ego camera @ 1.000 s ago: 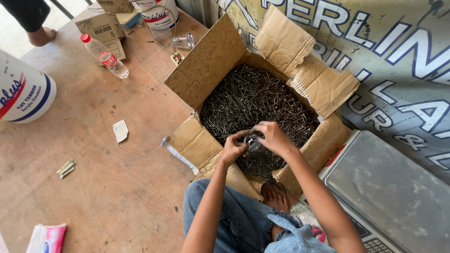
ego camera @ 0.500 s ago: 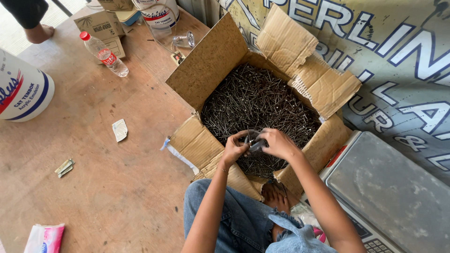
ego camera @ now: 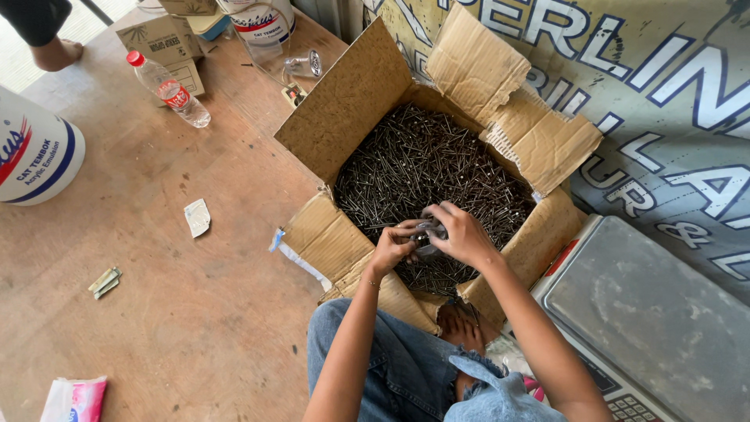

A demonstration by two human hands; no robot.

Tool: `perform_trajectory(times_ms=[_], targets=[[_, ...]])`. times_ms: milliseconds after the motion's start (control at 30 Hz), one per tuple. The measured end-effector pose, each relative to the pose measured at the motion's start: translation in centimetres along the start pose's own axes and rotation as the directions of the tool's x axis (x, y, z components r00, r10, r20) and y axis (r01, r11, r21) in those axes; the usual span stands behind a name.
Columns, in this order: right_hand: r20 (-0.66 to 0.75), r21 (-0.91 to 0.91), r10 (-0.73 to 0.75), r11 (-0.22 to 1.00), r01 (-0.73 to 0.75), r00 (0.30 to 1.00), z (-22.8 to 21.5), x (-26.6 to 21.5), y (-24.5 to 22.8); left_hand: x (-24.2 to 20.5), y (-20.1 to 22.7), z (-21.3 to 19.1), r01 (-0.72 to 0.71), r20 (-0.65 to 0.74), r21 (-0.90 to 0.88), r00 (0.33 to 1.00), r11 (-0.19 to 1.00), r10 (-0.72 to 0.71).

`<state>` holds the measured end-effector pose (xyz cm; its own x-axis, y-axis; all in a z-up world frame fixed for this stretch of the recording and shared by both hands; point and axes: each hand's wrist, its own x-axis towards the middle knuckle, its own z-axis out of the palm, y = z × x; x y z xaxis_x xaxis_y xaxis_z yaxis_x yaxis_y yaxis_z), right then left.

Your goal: The person sits on the floor and uses a digital scale to weigh small plastic bags filled with nails. They repeatedly scoop nails from a large cardboard box into a bag, place the bag on the scale to check the weight, and then move the filled bag into a second cardboard box.

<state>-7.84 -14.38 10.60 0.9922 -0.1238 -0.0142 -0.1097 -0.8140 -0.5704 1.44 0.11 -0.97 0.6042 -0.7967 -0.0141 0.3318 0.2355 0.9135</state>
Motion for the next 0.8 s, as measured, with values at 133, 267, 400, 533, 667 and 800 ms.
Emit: perform_trajectory(times_ms=[133, 267, 400, 533, 667, 800], targets=[[-0.024, 0.003, -0.051, 0.999, 0.051, 0.998, 1.7, 0.8, 2.4, -0.2, 0.8, 0.4, 0.025, -0.007, 0.006, 1.000, 1.000, -0.025], [-0.195, 0.060, 0.111, 0.993, -0.101, 0.974, 4.1, 2.5, 7.8, -0.4, 2.3, 1.5, 0.030, -0.055, -0.007, 0.998, 1.000, -0.031], [-0.096, -0.108, 0.334, 0.933, -0.344, 0.938, 7.0, 5.0, 12.0, -0.3, 2.9, 1.9, 0.048, -0.054, -0.009, 0.997, 0.999, -0.048], [0.017, -0.364, 0.382, 0.863, -0.349, 0.924, 6.4, 5.3, 8.8, 0.4, 1.2, 1.2, 0.085, -0.071, -0.030, 0.994, 0.996, -0.087], [-0.026, -0.439, 0.408, 0.816, -0.377, 0.913, 9.3, 6.5, 10.3, 0.5, 0.5, 0.9, 0.116, -0.082, -0.051, 0.989, 0.992, -0.120], [-0.059, -0.515, 0.463, 0.745, -0.424, 0.884, 9.1, 7.6, 9.8, 0.5, 1.1, 1.1, 0.113, -0.052, -0.123, 0.991, 0.986, -0.120]])
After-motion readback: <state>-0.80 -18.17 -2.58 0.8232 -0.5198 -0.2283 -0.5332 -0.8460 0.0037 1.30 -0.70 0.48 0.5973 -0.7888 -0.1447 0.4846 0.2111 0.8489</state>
